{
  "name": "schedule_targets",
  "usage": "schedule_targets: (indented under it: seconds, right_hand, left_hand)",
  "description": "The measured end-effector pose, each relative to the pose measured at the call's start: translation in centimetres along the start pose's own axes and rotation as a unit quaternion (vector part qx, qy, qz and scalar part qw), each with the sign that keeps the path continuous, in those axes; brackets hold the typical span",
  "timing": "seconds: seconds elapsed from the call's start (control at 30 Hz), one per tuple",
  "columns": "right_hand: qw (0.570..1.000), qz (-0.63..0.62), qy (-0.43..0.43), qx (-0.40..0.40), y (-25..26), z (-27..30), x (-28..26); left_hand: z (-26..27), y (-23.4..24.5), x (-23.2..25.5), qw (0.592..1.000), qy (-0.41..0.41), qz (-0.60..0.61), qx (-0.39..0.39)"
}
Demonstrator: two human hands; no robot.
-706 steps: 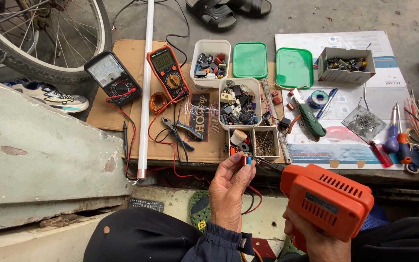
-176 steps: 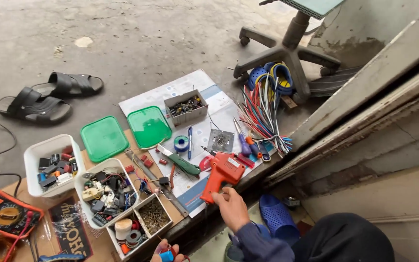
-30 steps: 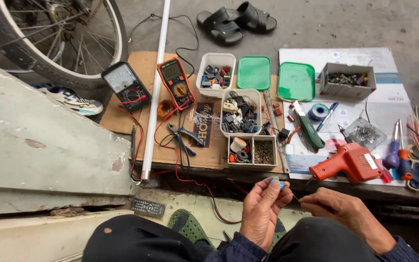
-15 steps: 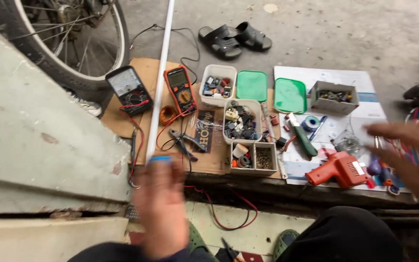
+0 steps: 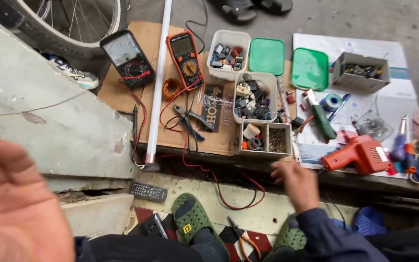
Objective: Soldering a wire to a small electronic component using a soldering gun at a ground-level workspace.
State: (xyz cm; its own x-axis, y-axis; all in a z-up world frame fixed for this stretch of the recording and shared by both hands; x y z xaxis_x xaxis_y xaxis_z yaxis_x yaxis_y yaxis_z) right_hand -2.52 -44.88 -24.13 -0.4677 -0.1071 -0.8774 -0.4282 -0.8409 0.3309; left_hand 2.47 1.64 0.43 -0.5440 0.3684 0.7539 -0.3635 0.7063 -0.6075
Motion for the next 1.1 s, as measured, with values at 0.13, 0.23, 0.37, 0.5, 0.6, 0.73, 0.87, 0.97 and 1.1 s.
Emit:
schedule_targets:
  seconds: [0.13, 0.23, 0.37, 0.5, 0.6, 0.73, 0.87, 0.97, 1.1]
  right_hand:
    - [0.949, 0.203, -0.184, -0.157, -5.0, 4.4, 2.1]
    - [0.942, 0.229, -0.187, -0.158, -7.0, 4.4, 5.6]
    - [0.963, 0.143, -0.195, -0.121, -7.9, 5.3, 1.7]
    - [0.968, 0.045, -0.210, -0.130, -8.9, 4.5, 0.1]
    - [0.957, 0.040, -0.254, -0.133, -9.4, 4.6, -1.5]
    - [0.950, 0.026, -0.274, -0.148, -10.0, 4.8, -1.9]
    - [0.944, 0.031, -0.289, -0.159, -11.3, 5.0, -0.7]
    - [0.957, 0.065, -0.238, -0.151, -12.0, 5.5, -1.0]
    - [0.940, 0.286, 0.179, -0.055, -13.0, 3.4, -1.6]
  left_hand:
    - [1.1, -6.8, 0.7, 0.993, 0.088, -0.065, 0.046]
    - [1.1, -4.3, -0.3, 0.991, 0.062, -0.118, 0.009]
    - [0.7, -4.8, -0.9, 0.992, 0.068, -0.101, 0.020]
    - [-0.6, -5.4, -2.0, 0.969, 0.127, -0.198, 0.072]
    - [-1.0, -3.4, -3.1, 0.968, 0.155, -0.186, 0.065]
    - [-1.7, -0.6, -4.2, 0.980, 0.177, -0.064, 0.068]
    - [-1.3, -1.2, -3.3, 0.975, 0.186, -0.112, 0.056]
    - [-1.4, -1.8, -3.4, 0.958, 0.213, -0.178, 0.069]
    - [-0.5, -4.0, -2.9, 0.956, 0.234, -0.151, 0.094]
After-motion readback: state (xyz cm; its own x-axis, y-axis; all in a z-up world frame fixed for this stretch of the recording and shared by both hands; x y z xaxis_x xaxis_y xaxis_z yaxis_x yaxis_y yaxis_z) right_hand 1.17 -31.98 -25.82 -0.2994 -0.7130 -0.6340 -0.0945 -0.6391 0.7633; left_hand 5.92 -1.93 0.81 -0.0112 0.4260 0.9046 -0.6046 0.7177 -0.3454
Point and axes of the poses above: each hand's wrist, its own z-axis away from the middle knuckle, its own y-axis out of the back of the hand, x = y × z, the point moved 3 cm from there along -z, towards the middle knuckle, and after that the axes turned 8 degrees about -y, right-handed, at the moved point
